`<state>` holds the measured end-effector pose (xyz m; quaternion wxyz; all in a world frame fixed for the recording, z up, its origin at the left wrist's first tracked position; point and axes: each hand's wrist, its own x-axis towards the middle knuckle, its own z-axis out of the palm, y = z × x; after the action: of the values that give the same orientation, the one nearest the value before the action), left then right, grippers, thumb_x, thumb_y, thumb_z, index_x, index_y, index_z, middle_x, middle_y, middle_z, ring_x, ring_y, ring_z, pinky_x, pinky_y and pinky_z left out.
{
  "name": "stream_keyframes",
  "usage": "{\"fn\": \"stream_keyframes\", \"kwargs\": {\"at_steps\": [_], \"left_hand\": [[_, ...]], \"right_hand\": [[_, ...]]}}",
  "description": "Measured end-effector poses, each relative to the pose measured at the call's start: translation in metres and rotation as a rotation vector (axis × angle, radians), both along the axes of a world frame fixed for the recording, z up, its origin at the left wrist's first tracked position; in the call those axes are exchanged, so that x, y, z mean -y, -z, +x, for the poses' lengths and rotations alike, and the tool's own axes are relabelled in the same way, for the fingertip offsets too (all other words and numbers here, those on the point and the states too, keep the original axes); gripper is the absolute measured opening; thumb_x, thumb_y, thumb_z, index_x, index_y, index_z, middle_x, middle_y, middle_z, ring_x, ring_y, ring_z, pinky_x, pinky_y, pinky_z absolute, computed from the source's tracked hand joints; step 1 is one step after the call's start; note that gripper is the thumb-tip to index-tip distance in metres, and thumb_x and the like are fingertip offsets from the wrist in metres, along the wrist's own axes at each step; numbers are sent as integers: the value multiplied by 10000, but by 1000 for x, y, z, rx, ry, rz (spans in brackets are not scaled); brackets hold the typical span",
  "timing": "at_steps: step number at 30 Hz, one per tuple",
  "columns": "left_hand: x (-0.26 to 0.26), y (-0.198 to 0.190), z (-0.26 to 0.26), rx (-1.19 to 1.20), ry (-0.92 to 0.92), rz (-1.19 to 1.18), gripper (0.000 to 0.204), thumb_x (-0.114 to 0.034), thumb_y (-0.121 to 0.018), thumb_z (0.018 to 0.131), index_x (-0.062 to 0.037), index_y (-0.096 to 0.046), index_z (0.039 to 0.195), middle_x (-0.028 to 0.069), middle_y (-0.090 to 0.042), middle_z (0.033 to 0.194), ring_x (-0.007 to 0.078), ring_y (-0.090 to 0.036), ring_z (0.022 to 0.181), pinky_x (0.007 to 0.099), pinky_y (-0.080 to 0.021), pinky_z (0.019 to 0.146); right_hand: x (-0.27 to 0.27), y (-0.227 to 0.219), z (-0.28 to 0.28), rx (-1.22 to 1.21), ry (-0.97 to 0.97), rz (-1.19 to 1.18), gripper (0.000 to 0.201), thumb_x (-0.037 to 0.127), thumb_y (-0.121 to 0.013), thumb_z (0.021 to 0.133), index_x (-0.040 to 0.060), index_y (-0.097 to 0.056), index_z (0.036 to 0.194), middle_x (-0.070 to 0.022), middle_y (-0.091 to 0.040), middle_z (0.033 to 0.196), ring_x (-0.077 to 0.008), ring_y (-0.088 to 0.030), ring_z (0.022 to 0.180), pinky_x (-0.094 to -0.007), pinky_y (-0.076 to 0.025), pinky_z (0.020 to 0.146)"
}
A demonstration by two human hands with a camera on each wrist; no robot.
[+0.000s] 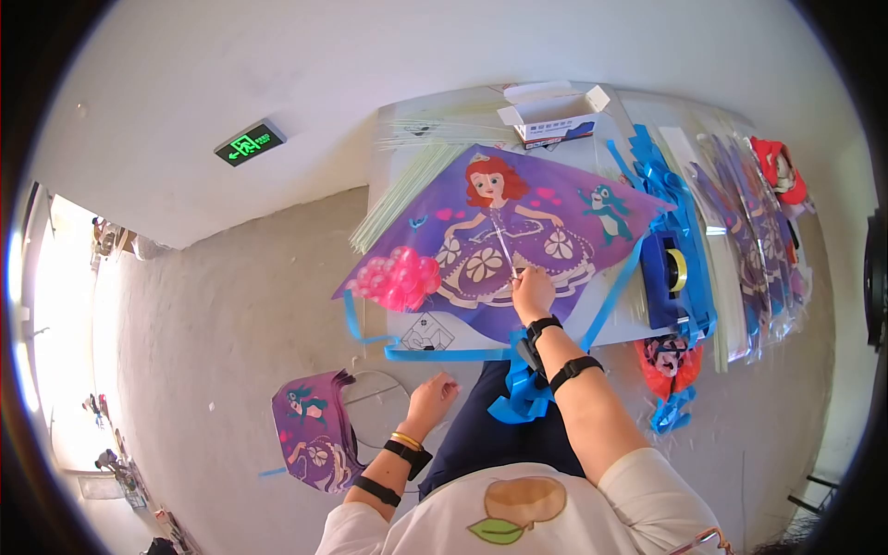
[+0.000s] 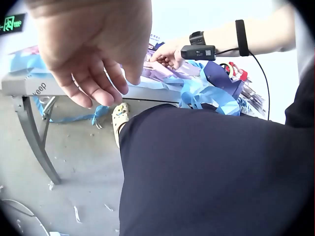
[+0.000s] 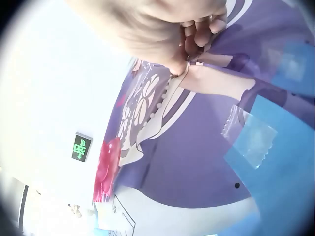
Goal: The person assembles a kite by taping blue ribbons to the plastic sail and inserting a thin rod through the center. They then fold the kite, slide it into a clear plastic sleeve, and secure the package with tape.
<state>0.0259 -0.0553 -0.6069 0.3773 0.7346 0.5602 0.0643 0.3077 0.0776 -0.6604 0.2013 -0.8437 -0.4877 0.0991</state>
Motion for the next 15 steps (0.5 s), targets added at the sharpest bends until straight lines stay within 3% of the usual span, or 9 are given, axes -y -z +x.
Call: {"fn": "stream_keyframes", "kwargs": {"at_steps": [1,3,4,7,9,11,12,14,15], "left_hand": [[1,-1,-2,12,5,-4,198,-261,-681,925,-70,-646,962,109,-692,851,284,-679,781,401,-534,699],[3,-5,-2,28,11,-1,191,-255,-677,926,-70,-648,967,110,-694,861,285,-680,784,401,-536,702],[4,-8,-2,43,19,-3,185,-249,-672,927,-71,-650,972,111,-696,871,285,-681,787,400,-538,706],[4,-16,-1,110,53,25,178,-238,-671,926,-70,-652,980,107,-699,872,284,-683,789,397,-544,717],[3,-25,0,160,73,47,179,-236,-670,926,-72,-658,997,109,-703,885,286,-684,791,397,-546,720],[0,-35,2,215,101,78,182,-233,-669,926,-74,-665,1015,110,-708,897,289,-686,794,396,-548,724],[-2,-40,2,230,106,113,185,-222,-678,924,-74,-669,1034,105,-710,903,274,-684,782,382,-548,720],[-3,-59,3,276,111,178,190,-210,-687,922,-73,-674,1052,101,-713,909,259,-683,771,367,-547,716],[-13,-74,4,349,53,205,196,-200,-698,919,-70,-678,1065,87,-714,912,233,-679,769,348,-545,719]], "right_hand": [[-2,0,2,0,-2,6,174,235,-756,851,96,-669,910,-120,-628,1017,-337,-650,954,-467,-535,788],[-7,-5,11,-263,117,35,162,225,-743,845,80,-683,884,-124,-677,936,-345,-680,874,-468,-542,731],[-6,-21,19,-327,78,161,173,225,-734,839,65,-682,875,-133,-704,842,-358,-690,795,-460,-540,688],[3,-92,45,-735,-10,318,194,194,-744,847,26,-647,844,-113,-684,729,-239,-684,625,-400,-524,572],[30,-164,57,-773,-69,389,155,138,-749,869,15,-657,846,-38,-659,724,-100,-609,659,-283,-478,588],[61,-183,86,-556,-235,513,152,127,-725,880,2,-639,867,-60,-651,702,-134,-612,596,-293,-470,542],[92,-226,86,-755,-165,413,153,109,-732,860,0,-627,877,-56,-619,713,-135,-585,626,-299,-469,583],[154,-264,112,-322,-334,561,95,1,-684,844,6,-596,879,-81,-612,785,-185,-599,717,-306,-473,650],[174,-272,122,-259,-306,534,95,-26,-670,847,7,-584,871,-98,-608,803,-215,-600,718,-318,-480,668]]}}
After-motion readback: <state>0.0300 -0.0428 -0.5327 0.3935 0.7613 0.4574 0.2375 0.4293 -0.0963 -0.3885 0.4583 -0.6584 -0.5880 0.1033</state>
